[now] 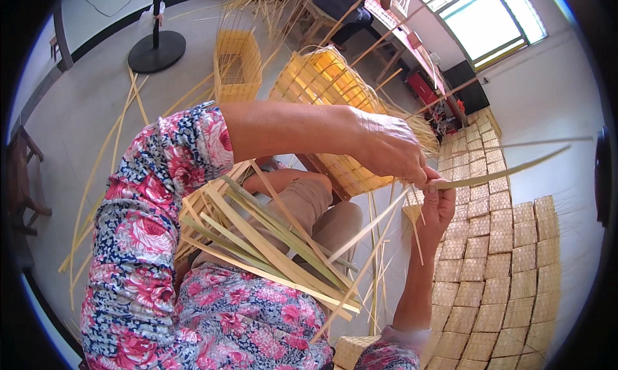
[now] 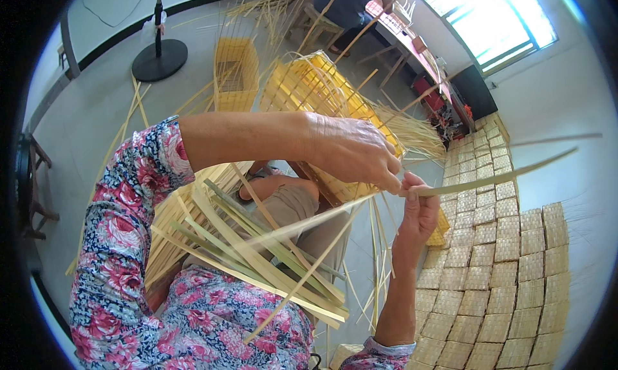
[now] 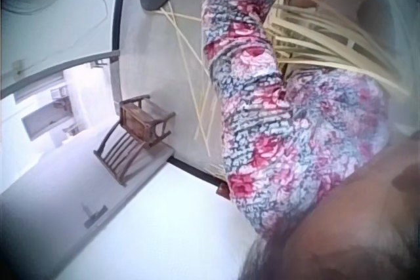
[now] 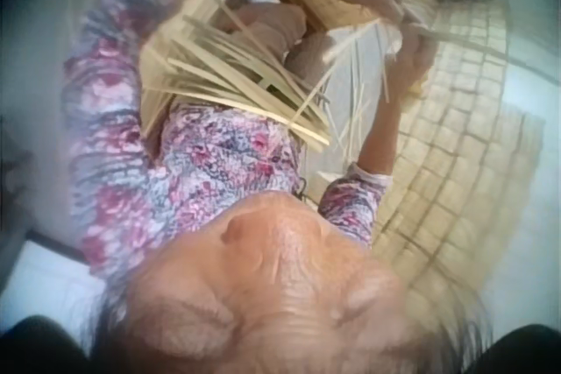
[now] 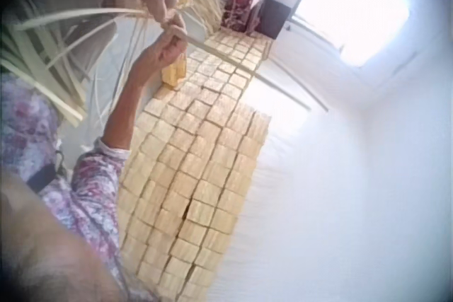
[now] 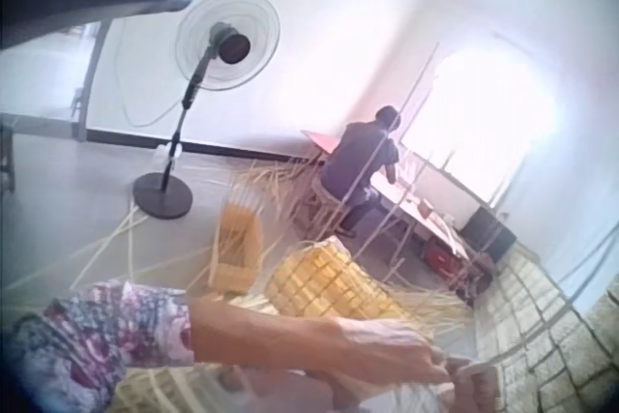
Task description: The person weaves a rectangular basket using thin bamboo strips, interlacing them through the vertical frame. They repeatedly insert and pull strips through the structure, adjusting alignment and tension by hand.
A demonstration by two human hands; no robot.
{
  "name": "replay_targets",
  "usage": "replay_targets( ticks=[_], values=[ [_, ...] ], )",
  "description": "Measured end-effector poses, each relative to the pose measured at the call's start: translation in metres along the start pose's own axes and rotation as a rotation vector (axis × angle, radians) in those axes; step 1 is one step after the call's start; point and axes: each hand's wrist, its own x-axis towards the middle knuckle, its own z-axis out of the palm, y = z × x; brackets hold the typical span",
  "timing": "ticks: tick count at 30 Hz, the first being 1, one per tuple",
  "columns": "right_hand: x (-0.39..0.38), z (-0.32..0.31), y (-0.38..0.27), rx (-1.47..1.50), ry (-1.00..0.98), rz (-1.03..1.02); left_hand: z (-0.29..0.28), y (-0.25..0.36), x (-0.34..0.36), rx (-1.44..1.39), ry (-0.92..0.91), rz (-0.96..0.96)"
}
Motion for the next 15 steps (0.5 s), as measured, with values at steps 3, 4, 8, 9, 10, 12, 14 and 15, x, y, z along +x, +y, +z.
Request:
replay_targets(
  ticks=[3, 4, 8, 9, 10, 12, 14, 15],
  values=[
    [0.005, 0.000, -0.013, -0.108, 0.034, -0.102, 0.000, -0.002, 0.002, 0.096, -0.040, -0.003],
    [0.009, -0.001, -0.021, -0.095, 0.028, -0.130, 0.001, -0.003, 0.003, 0.138, -0.050, 0.003],
    [0.024, 0.003, -0.049, -0.203, -0.098, -0.187, 0.003, -0.009, 0.001, 0.123, 0.007, -0.017],
    [0.027, 0.006, -0.054, -0.240, -0.144, -0.183, 0.005, -0.011, 0.000, 0.108, 0.024, -0.026],
    [0.030, 0.010, -0.058, -0.276, -0.190, -0.178, 0.007, -0.012, -0.001, 0.094, 0.040, -0.035],
    [0.045, 0.017, -0.055, -0.403, -0.236, -0.189, 0.011, -0.006, -0.003, 0.022, 0.026, -0.124],
    [0.069, 0.014, -0.033, -0.564, -0.332, -0.242, 0.008, -0.002, -0.007, 0.029, 0.010, -0.151],
    [0.073, 0.013, -0.025, -0.618, -0.348, -0.233, 0.006, 0.001, -0.009, 0.069, -0.004, -0.131]
  ],
)
